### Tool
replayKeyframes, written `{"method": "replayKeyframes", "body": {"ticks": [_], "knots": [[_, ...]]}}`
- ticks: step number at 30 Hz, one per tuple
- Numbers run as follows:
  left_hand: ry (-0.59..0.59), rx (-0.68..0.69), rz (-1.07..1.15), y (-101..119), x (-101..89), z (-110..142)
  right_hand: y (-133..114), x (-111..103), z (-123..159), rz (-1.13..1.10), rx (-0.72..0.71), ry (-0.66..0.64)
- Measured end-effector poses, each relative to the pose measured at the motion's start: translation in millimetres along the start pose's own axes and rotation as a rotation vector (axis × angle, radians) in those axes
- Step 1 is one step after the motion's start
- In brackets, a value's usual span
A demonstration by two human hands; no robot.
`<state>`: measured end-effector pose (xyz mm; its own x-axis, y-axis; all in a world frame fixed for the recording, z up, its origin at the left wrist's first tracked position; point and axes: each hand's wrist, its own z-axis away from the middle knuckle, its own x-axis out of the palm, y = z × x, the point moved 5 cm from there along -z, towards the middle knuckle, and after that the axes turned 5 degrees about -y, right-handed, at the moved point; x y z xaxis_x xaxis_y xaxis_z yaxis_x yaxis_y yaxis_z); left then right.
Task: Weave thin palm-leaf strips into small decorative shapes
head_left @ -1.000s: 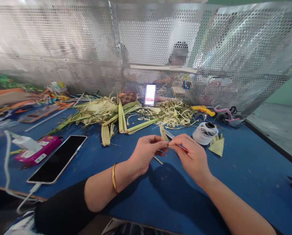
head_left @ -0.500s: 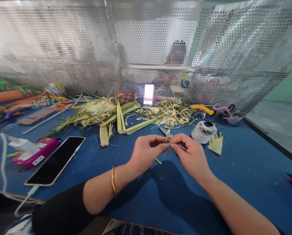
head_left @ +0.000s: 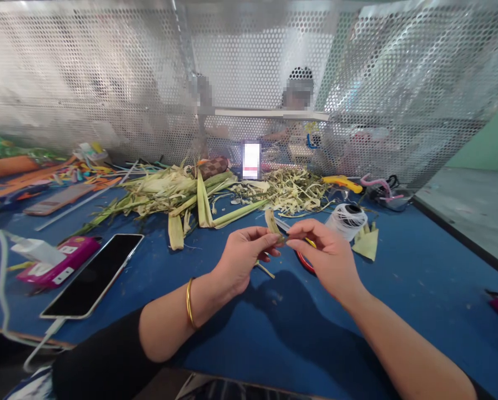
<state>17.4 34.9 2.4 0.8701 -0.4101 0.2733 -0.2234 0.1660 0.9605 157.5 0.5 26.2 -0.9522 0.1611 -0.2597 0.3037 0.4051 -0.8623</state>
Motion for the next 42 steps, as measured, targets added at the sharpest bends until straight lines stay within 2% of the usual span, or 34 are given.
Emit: {"method": "replayKeyframes", "body": {"ticks": [2, 4, 8, 14, 18, 22, 27, 33, 37, 40, 42], "knots": [[-0.007, -0.016, 0.009, -0.5, 0.0, 0.7, -9.8, 1.2, 1.8, 0.160, -0.181, -0.031], [-0.019, -0.028, 0.011, -0.7, 1.1, 2.0, -15.8, 2.9, 5.0, 0.296, -0.304, -0.040], [-0.024, -0.028, 0.010, 0.0, 2.5, 4.3, -17.5, 4.1, 9.4, 0.448, -0.394, -0.011], [-0.036, -0.032, 0.032, -1.4, 3.9, 4.8, -17.7, 4.8, 11.6, 0.527, -0.482, 0.001], [0.003, 0.029, -0.010, 2.3, 3.5, 4.0, -16.7, 4.8, 10.2, 0.517, -0.408, 0.001], [0.053, 0.083, -0.028, 5.0, 3.0, 4.1, -11.4, 6.6, 7.7, 0.426, -0.254, -0.064], [0.051, 0.114, -0.050, 4.8, 3.9, 5.0, -3.1, 5.9, 6.3, 0.306, -0.047, -0.104], [0.040, 0.107, -0.067, 3.2, 4.7, 4.9, 2.9, 3.2, 4.7, 0.212, 0.112, -0.102], [0.010, 0.073, -0.031, 2.8, 5.9, 3.7, 8.4, 3.6, 2.9, 0.033, 0.218, -0.106], [0.005, 0.014, 0.001, 1.3, 4.2, 2.6, 6.9, 2.6, 1.0, -0.053, 0.196, -0.079], [0.003, -0.022, 0.028, -0.1, 2.8, 2.1, 0.0, 0.6, -0.1, 0.000, 0.067, -0.049]]}}
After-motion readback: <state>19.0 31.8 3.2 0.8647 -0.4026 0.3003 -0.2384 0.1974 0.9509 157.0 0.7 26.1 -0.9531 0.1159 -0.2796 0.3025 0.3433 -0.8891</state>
